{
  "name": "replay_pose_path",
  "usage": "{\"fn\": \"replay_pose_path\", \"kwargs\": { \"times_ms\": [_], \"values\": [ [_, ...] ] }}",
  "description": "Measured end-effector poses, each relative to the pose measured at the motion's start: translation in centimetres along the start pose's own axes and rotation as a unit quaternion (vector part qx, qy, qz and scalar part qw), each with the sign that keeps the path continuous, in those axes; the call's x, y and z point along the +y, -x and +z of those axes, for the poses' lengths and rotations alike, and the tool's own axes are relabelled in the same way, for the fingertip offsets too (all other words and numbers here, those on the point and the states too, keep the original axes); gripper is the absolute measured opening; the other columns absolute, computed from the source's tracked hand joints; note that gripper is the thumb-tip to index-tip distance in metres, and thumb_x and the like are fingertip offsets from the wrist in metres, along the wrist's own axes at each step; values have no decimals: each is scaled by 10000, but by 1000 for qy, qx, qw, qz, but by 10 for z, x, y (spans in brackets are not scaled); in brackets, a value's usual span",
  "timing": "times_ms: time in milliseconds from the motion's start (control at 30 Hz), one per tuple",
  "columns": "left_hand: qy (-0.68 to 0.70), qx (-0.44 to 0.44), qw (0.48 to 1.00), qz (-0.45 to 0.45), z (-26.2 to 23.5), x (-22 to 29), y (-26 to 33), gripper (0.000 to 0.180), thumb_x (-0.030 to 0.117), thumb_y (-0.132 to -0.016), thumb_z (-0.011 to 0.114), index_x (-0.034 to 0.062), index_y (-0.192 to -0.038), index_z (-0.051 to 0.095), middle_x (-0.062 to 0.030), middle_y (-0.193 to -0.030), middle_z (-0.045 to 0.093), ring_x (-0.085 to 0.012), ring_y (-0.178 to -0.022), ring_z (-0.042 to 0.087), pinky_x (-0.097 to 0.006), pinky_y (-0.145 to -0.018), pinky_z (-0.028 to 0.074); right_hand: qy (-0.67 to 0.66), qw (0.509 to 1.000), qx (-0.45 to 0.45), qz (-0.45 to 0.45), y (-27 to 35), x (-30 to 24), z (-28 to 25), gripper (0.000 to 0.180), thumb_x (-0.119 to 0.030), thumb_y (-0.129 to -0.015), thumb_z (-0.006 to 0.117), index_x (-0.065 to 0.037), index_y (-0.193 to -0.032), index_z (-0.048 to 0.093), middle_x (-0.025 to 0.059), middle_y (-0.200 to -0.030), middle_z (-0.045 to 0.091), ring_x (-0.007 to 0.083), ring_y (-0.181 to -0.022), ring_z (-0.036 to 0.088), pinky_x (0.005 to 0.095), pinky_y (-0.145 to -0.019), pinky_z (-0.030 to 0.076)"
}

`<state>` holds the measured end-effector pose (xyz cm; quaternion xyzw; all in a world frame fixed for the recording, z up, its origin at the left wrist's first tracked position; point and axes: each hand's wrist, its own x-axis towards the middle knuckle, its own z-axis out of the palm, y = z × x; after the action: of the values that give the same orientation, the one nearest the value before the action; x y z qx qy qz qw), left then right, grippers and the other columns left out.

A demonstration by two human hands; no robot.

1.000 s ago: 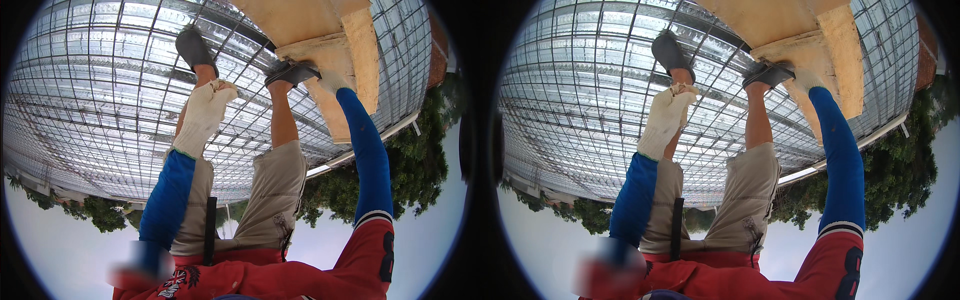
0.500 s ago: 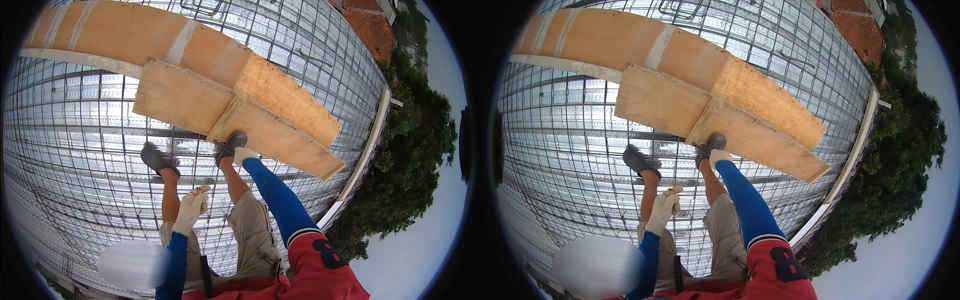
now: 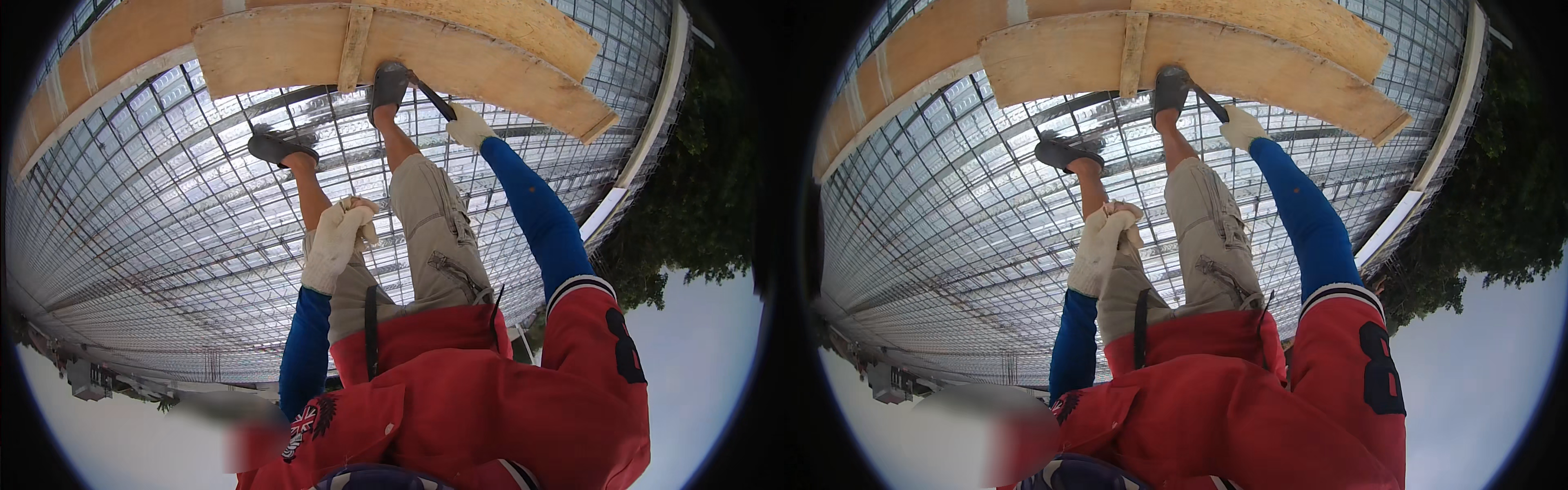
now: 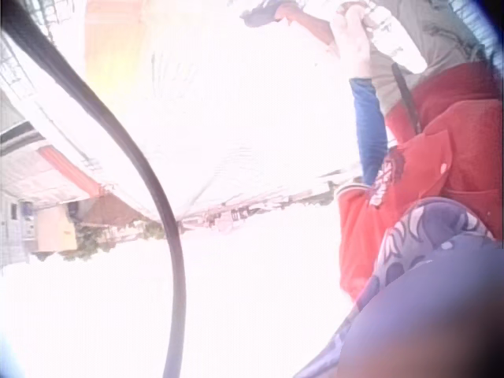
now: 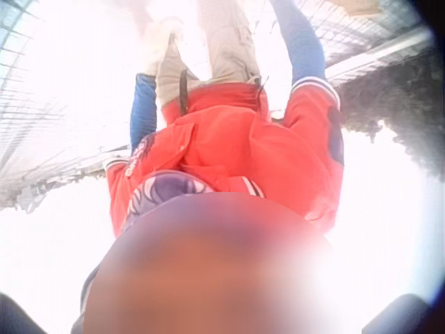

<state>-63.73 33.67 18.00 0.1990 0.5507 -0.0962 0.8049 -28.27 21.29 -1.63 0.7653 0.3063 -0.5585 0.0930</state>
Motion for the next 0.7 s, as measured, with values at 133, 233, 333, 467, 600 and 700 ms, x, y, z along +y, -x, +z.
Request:
{"fn": "replay_pose_path", "kwargs": {
  "times_ms": [133,233,333,467,600,700],
  "values": [
    [-102,-118,988,3,86,28,7,239,247,-1021,598,32,-1039,703,-27,-821,709,-100,-733,650,-272,-648,510,-325,938,1,123,101,19,-44,351,-87,-895,608,22,-1227,574,100,-808,630,158,-603,604,337,-507,475],
    [-296,-186,937,26,138,43,14,276,262,-1017,587,27,-1081,716,-82,-876,747,-182,-779,706,-338,-706,557,-497,854,51,146,175,26,-55,248,12,-892,626,4,-1108,503,56,-729,548,130,-553,518,299,-446,365],
    [-523,-235,814,96,180,63,12,290,255,-1009,569,22,-1091,721,-149,-932,771,-282,-866,761,-415,-792,591,-552,806,100,189,230,46,-31,235,20,-886,627,-4,-1079,495,56,-703,526,122,-540,505,301,-430,340],
    [-748,-261,584,176,198,7,-33,261,220,-966,604,71,-1030,808,-151,-999,806,-330,-961,786,-478,-793,601,-615,746,102,233,287,62,19,198,33,-887,600,-17,-1039,484,58,-691,512,125,-512,501,304,-412,334],
    [-865,-262,397,162,191,-51,-78,219,239,-924,665,138,-966,854,-94,-1003,821,-328,-969,786,-523,-745,584,-643,712,62,276,329,76,79,260,49,-910,625,-32,-1105,473,47,-743,510,131,-538,512,311,-433,364],
    [-903,-235,347,93,197,-70,-100,218,256,-904,692,157,-988,866,-74,-1013,825,-336,-979,783,-552,-738,575,-679,661,63,313,355,60,110,291,54,-918,603,-15,-1166,467,36,-733,481,119,-528,491,309,-427,335]
  ]
}}
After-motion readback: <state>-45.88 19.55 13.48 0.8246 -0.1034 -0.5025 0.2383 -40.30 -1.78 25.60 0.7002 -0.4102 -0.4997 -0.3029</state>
